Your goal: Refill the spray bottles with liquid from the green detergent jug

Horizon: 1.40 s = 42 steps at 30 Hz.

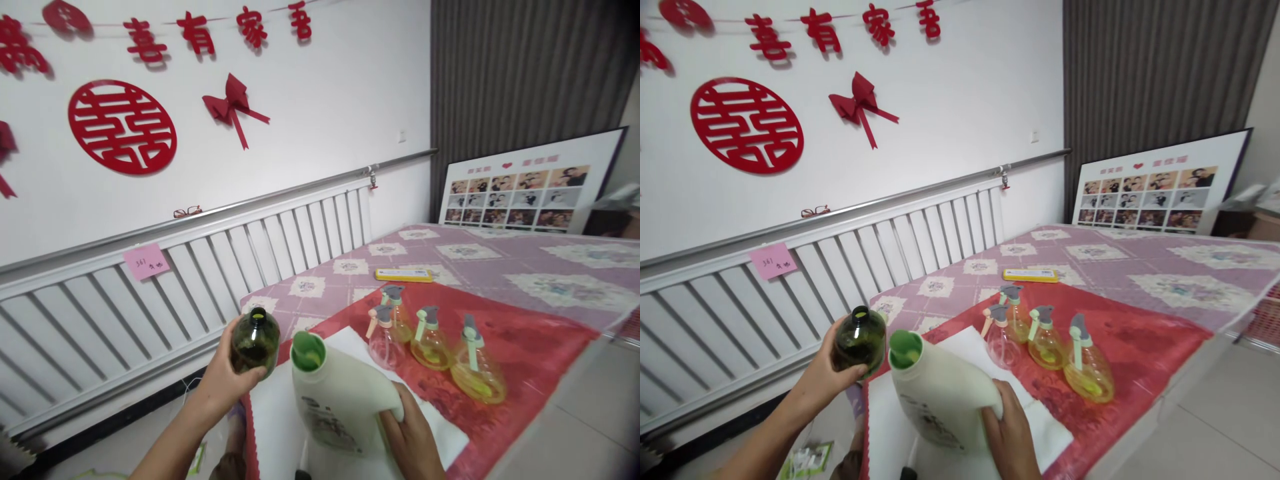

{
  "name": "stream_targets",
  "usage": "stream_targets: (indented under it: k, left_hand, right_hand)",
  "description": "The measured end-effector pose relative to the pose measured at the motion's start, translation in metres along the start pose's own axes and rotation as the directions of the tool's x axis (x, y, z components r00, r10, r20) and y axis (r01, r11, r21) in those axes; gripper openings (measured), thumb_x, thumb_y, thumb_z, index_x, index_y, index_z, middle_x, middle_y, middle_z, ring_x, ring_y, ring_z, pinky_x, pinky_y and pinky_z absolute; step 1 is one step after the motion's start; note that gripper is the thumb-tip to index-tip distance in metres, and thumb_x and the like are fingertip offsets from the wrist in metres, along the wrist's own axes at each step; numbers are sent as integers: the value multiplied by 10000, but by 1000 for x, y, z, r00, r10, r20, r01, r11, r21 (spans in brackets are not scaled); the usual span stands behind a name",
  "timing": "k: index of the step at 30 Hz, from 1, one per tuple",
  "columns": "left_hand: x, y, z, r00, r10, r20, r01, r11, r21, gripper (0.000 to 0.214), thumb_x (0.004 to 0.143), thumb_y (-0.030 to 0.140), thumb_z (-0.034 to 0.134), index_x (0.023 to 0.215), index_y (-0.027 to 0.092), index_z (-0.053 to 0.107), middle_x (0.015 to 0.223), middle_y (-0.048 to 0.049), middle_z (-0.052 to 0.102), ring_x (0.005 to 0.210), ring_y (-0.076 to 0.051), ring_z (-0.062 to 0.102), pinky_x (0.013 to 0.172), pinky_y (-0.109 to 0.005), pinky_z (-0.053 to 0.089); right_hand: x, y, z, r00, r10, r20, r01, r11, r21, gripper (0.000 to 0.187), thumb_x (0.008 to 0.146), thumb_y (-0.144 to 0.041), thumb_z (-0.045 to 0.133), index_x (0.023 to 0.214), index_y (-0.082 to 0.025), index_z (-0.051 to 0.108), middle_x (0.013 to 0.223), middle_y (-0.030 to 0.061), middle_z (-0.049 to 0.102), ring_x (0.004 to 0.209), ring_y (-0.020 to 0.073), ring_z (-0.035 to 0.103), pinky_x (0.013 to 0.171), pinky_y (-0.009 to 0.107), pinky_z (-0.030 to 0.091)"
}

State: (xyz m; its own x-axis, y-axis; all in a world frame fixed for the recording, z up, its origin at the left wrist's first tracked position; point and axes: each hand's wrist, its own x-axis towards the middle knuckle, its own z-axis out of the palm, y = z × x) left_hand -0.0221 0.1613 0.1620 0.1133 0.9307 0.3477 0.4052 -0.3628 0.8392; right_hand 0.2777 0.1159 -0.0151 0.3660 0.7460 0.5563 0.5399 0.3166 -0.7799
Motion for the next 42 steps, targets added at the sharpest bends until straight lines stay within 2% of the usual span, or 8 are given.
stream_targets:
  k: [4,14,22,27,32,38,40,42]
  left_hand:
    - [4,10,-7,997,-15,81,7,996,94,918,603,251,737,1403,214,288,1391,-141,508,1269,-328,506,1053,-457,422]
    - [10,38,-8,980,-7,196,-52,955,293,889,615,186,687,1403,244,280,1441,-108,436,1317,-302,449,1125,-481,335]
    - [15,40,-5,976,115,185,-177,913,366,888,594,172,695,1396,246,322,1416,-102,449,1305,-303,453,1120,-491,338]
    - [7,35,-3,989,23,149,-58,969,240,893,595,175,706,1401,242,329,1430,-110,457,1318,-324,447,1127,-503,332]
    - [-18,8,8,997,-43,58,43,999,8,955,561,273,765,1412,229,336,1435,-129,467,1316,-356,454,1105,-491,374]
    - [-51,-19,33,989,-135,66,147,958,-245,996,528,433,813,1391,222,363,1391,-140,514,1281,-368,490,1061,-467,425]
    - [-57,-22,40,987,-151,60,161,949,-271,1013,515,467,821,1385,214,368,1392,-149,512,1289,-371,482,1078,-474,403]
    - [-60,-25,44,985,-161,59,171,941,-291,1033,511,512,817,1388,208,363,1394,-157,509,1291,-374,480,1082,-479,395]
  right_hand:
    - [17,10,4,998,-40,53,41,999,-12,209,774,-354,519,906,-227,619,850,67,719,798,240,690,727,360,570]
    - [18,30,9,989,145,33,-143,989,-47,295,748,-413,495,941,-228,619,859,62,744,782,239,708,717,337,569]
    - [13,32,10,986,163,32,-162,986,-29,274,773,-448,500,903,-230,603,836,61,742,752,225,704,686,309,564]
    - [12,27,9,983,181,37,-181,983,-10,270,782,-435,516,922,-220,603,857,59,740,775,227,700,701,313,557]
    - [10,19,14,974,223,-41,-223,975,15,267,780,-419,515,937,-223,605,883,69,727,818,239,685,751,349,547]
    - [15,-1,10,895,416,-161,-408,910,81,364,660,-482,592,894,-204,615,887,97,720,839,278,672,770,384,545]
    - [14,-11,6,882,461,-96,-448,884,133,381,647,-511,613,878,-209,626,834,75,729,783,265,677,723,356,554]
    - [9,-21,3,873,485,46,-485,858,170,392,657,-538,628,874,-212,645,772,49,735,721,252,681,665,330,557]
